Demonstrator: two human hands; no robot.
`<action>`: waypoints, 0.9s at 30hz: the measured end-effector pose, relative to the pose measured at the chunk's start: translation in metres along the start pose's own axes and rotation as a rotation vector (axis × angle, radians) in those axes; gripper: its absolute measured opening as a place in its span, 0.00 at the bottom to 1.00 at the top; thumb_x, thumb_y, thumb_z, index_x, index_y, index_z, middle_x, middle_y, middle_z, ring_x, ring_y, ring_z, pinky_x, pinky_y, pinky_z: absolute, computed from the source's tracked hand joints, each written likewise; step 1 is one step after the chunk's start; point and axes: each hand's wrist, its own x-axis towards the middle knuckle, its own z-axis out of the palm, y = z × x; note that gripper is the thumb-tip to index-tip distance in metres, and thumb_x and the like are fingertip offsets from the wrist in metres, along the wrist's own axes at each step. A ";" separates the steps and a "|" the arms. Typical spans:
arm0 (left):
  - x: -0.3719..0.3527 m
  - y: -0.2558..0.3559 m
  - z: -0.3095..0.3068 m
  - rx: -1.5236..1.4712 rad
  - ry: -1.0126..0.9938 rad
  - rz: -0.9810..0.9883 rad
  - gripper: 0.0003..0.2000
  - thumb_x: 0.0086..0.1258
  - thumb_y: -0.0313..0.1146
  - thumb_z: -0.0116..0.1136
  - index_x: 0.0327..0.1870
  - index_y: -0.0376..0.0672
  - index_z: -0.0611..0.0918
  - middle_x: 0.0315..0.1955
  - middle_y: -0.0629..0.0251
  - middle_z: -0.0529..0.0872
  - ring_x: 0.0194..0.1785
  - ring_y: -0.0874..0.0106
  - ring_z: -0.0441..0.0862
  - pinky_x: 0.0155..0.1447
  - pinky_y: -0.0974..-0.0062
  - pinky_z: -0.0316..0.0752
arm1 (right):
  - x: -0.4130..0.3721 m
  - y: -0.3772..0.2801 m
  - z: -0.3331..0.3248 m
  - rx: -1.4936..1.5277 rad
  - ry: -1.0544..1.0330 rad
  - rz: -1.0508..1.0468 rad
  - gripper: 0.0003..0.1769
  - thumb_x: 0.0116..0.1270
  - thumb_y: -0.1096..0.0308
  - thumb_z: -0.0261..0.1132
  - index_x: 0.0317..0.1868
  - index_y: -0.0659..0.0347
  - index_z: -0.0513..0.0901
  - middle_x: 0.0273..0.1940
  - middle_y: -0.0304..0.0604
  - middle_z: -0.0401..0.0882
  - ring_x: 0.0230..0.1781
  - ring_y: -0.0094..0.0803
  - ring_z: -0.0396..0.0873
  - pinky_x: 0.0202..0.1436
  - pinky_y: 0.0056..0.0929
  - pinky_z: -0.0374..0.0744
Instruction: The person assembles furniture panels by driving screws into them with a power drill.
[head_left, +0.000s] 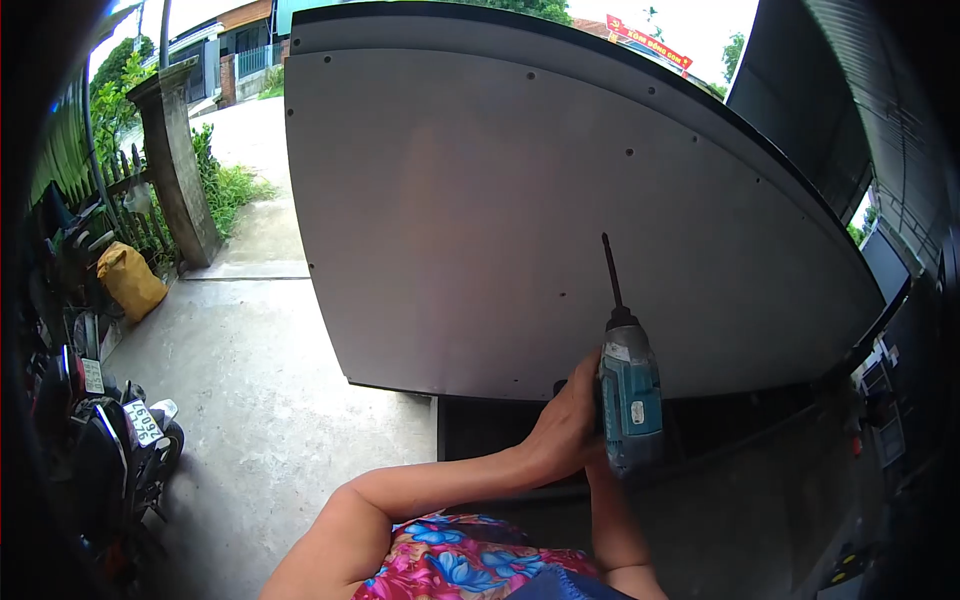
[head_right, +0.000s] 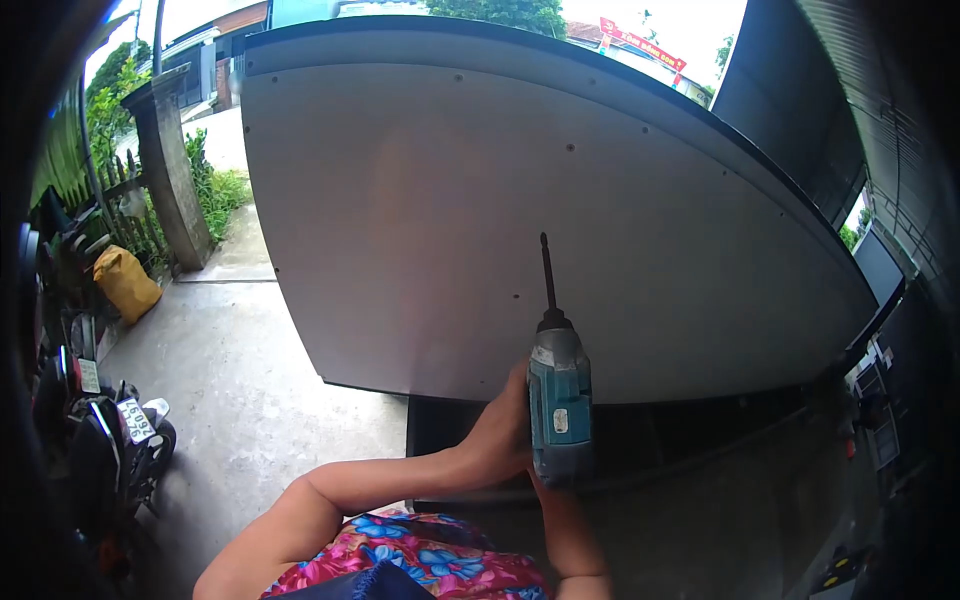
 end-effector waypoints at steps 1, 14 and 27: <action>0.006 0.005 -0.012 -0.004 0.023 0.034 0.47 0.53 0.33 0.70 0.68 0.36 0.48 0.54 0.40 0.71 0.57 0.45 0.74 0.59 0.59 0.70 | 0.013 -0.009 0.009 -0.003 -0.012 -0.040 0.25 0.59 0.63 0.69 0.54 0.64 0.73 0.47 0.45 0.77 0.47 0.35 0.78 0.50 0.37 0.76; 0.066 0.041 -0.110 -0.071 0.125 0.197 0.46 0.54 0.36 0.70 0.66 0.33 0.49 0.54 0.37 0.70 0.58 0.46 0.73 0.61 0.56 0.70 | 0.104 -0.059 0.071 -0.082 -0.031 -0.234 0.25 0.59 0.63 0.70 0.53 0.64 0.73 0.46 0.44 0.77 0.47 0.34 0.78 0.51 0.36 0.76; 0.061 0.036 -0.118 -0.125 0.078 0.254 0.47 0.56 0.39 0.69 0.67 0.34 0.47 0.56 0.34 0.68 0.61 0.44 0.70 0.64 0.54 0.67 | 0.087 -0.068 0.066 -0.111 -0.002 -0.213 0.24 0.59 0.63 0.70 0.53 0.63 0.73 0.46 0.43 0.77 0.47 0.33 0.78 0.51 0.36 0.76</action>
